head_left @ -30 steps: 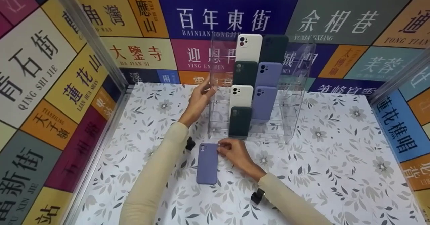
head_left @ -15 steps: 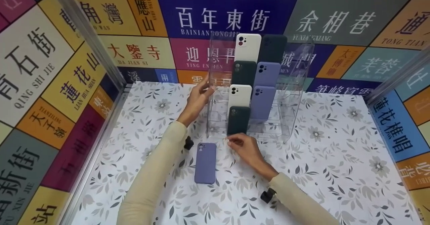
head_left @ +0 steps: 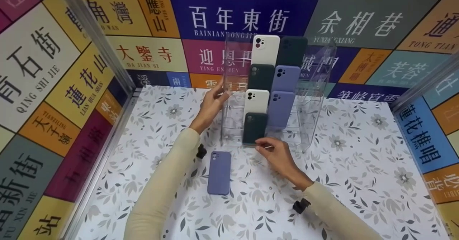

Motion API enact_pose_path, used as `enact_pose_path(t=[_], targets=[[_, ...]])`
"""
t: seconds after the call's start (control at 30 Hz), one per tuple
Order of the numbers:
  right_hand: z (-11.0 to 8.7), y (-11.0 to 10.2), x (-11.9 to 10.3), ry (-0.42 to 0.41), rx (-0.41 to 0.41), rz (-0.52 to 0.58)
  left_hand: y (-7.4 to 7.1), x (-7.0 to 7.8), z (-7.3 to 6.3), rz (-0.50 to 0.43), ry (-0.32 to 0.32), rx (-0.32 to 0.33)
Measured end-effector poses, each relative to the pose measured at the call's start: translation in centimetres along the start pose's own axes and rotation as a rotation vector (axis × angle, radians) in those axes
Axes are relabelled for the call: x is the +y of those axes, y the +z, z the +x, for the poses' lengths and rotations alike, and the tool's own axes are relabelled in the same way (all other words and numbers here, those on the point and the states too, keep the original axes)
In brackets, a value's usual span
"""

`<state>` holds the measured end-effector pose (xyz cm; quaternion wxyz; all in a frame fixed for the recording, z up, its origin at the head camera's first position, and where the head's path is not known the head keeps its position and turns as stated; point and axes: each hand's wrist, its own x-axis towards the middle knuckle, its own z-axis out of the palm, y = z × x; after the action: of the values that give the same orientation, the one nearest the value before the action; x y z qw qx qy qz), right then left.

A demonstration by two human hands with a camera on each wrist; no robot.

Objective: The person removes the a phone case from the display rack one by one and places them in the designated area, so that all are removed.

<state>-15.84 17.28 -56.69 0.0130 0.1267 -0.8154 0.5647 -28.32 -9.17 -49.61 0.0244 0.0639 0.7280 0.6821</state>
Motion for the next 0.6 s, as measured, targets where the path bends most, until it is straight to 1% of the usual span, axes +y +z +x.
enact_pose_path(t=[0.2,0.33,0.47,0.6], targets=[[0.1,-1.7,-0.5,-0.006,-0.006,-0.041,0.0,0.1,-0.1,-0.015,0.003,-0.004],[0.3,-2.7,-0.8,-0.042,-0.002,-0.083,0.0,0.0,-0.1,-0.011,0.007,-0.004],[0.7,-3.5,-1.1,-0.088,0.022,-0.138,0.0,0.0,0.0,0.004,0.012,-0.001],[1.3,-4.4,-1.4,-0.112,0.028,-0.169,0.0,0.0,0.0,0.004,0.009,0.004]])
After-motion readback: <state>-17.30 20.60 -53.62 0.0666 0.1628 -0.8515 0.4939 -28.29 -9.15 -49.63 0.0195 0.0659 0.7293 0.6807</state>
